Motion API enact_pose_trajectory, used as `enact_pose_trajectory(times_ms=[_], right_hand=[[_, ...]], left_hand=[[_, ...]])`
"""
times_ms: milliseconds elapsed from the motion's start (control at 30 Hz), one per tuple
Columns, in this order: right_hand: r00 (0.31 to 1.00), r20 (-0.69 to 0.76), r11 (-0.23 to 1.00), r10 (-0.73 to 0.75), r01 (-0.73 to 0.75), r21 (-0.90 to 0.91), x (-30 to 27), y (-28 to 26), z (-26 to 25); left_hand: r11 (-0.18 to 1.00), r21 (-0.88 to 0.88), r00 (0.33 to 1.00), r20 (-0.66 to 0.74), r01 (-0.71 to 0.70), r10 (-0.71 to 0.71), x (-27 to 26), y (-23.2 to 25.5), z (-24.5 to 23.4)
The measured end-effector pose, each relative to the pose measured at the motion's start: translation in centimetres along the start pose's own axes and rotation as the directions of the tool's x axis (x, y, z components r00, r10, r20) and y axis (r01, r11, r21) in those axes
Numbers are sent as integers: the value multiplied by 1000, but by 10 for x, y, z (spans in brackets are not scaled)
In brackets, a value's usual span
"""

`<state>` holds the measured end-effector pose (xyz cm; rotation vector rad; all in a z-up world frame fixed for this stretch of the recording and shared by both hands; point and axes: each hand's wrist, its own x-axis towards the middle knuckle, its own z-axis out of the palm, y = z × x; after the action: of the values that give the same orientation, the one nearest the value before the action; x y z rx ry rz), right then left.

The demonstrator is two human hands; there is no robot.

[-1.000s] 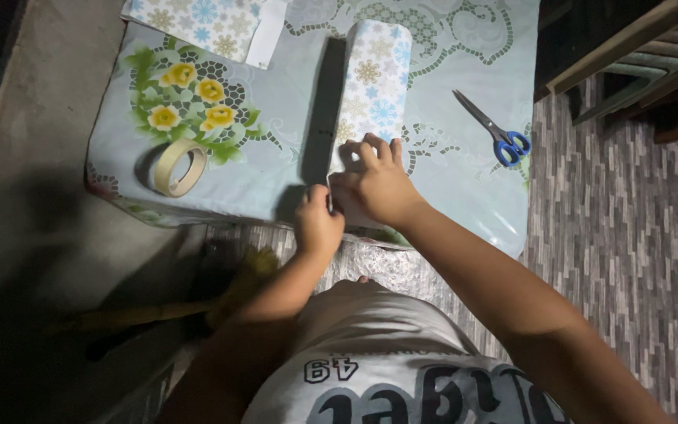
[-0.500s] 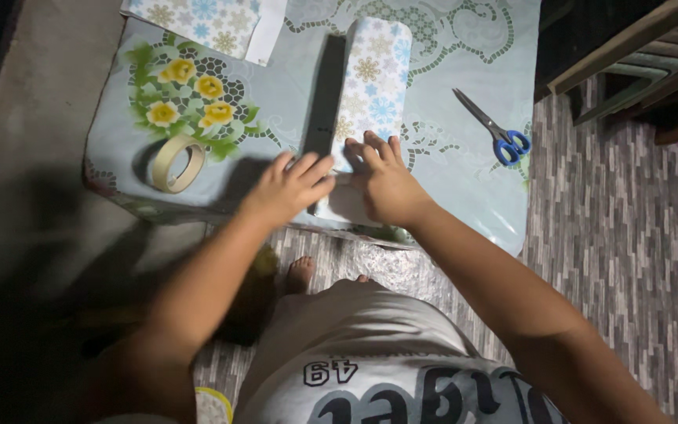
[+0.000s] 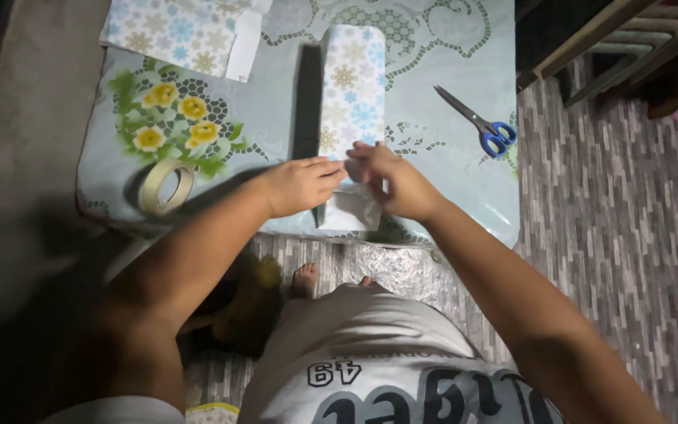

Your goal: The person wraps a rectangular box with patterned paper on a table. They fold the paper around the box, secure it with tape, and fold the ends to complete the wrapping.

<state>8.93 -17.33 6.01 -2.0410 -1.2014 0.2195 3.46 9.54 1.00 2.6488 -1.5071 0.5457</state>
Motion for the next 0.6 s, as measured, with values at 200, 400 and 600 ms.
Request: enact_pose_trajectory(times_ms=[200, 400, 600], right_hand=[[986, -129, 970, -101, 69, -232, -32, -8, 10], [994, -87, 861, -72, 18, -508, -48, -27, 52], [939, -139, 904, 314, -340, -258, -51, -46, 93]], left_hand=[[1000, -8, 999, 29, -23, 23, 6, -1, -5], [999, -4, 968, 248, -41, 40, 13, 2, -18], [998, -8, 985, 166, 55, -53, 21, 15, -4]])
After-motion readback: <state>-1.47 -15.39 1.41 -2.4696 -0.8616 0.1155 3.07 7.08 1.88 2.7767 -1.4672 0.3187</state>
